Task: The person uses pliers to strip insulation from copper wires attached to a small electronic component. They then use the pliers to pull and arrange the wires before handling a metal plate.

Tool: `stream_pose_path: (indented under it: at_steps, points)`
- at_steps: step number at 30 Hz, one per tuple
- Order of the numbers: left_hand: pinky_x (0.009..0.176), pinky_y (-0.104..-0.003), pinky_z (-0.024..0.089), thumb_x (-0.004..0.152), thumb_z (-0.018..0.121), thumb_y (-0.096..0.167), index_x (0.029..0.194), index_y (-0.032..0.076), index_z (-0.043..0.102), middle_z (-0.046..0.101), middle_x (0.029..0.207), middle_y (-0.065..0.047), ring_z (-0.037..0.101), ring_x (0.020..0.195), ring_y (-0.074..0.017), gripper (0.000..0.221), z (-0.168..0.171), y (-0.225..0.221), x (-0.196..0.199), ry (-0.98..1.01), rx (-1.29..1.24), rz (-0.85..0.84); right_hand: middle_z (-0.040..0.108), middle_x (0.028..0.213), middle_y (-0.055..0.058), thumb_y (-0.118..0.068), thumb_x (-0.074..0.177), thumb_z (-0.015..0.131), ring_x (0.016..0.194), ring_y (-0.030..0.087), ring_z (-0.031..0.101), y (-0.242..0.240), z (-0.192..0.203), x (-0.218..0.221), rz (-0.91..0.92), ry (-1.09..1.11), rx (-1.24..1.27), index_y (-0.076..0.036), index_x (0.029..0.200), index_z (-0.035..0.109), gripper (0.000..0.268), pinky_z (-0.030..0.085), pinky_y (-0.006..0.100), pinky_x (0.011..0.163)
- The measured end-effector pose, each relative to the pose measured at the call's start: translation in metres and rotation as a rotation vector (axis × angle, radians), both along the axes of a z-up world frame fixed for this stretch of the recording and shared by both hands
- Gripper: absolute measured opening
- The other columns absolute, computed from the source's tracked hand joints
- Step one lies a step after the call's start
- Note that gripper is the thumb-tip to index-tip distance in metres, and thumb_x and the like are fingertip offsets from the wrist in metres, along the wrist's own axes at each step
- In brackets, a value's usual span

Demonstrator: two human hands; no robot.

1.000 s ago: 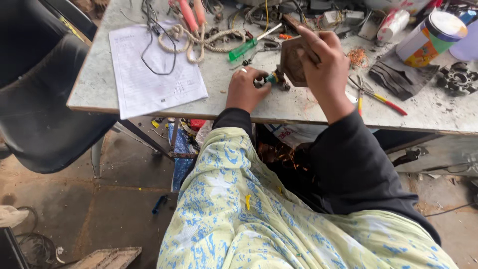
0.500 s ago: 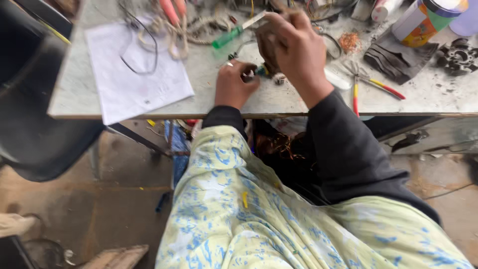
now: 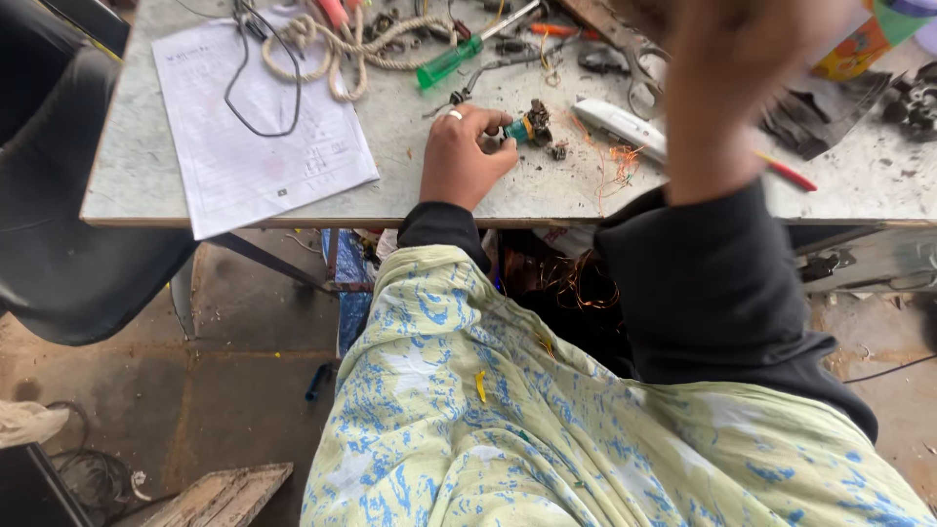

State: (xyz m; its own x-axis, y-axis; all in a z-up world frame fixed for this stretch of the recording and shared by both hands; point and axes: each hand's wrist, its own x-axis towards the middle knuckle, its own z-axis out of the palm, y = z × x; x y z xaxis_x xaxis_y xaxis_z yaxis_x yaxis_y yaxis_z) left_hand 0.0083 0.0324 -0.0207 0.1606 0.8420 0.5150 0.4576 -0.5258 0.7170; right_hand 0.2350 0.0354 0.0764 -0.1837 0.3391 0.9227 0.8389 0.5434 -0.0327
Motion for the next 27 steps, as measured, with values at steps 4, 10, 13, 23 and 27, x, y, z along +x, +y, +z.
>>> stream_pose_path:
  at_steps: [4,10,13,23,27]
  points:
    - [0.081,-0.038,0.056,0.078,0.083,0.015,0.1,0.008,0.077,0.073,0.096,-0.008,0.068,0.085,-0.0239,0.024,0.007,-0.004,0.003,-0.009,-0.028,-0.025,0.066,0.127,0.011,-0.006,0.1,0.072,0.096,0.034,0.071,-0.004,-0.026,-0.027,-0.077,-0.092,-0.21,-0.017,0.133,0.07,0.035,0.056,0.039,0.073]
    - [0.084,-0.039,0.056,0.08,0.081,0.019,0.103,0.01,0.076,0.071,0.102,-0.009,0.07,0.087,-0.0242,0.025,0.02,-0.01,-0.001,0.038,-0.152,-0.01,0.066,0.122,0.009,-0.011,0.102,0.079,0.096,0.025,0.073,-0.014,-0.019,-0.019,-0.013,0.135,-0.378,-0.021,0.142,0.068,0.043,0.061,0.036,0.081]
    - [0.087,-0.043,0.053,0.079,0.082,0.024,0.104,0.009,0.075,0.07,0.102,-0.011,0.067,0.095,-0.0301,0.03,0.023,-0.01,-0.002,0.076,-0.102,0.008,0.066,0.119,0.01,-0.007,0.099,0.08,0.102,0.026,0.07,-0.011,-0.028,-0.003,0.035,0.245,-0.355,-0.016,0.143,0.069,0.047,0.059,0.037,0.088]
    - [0.087,-0.04,0.055,0.089,0.077,0.024,0.112,0.011,0.067,0.074,0.102,-0.009,0.071,0.094,-0.0276,0.027,0.012,-0.004,-0.001,-0.019,-0.147,-0.029,0.067,0.087,0.015,-0.004,0.081,0.076,0.08,0.037,0.065,0.057,-0.035,0.132,-0.475,-0.112,-0.068,-0.002,0.088,0.068,0.01,0.048,0.045,0.063]
    - [0.08,-0.038,0.058,0.092,0.076,0.018,0.114,0.009,0.063,0.074,0.104,-0.009,0.073,0.091,-0.0251,0.027,0.017,-0.01,-0.002,-0.126,-0.154,-0.01,0.065,0.082,0.008,-0.008,0.082,0.072,0.079,0.029,0.064,0.064,-0.039,0.161,-0.551,-0.419,0.024,-0.011,0.091,0.072,0.01,0.047,0.038,0.061]
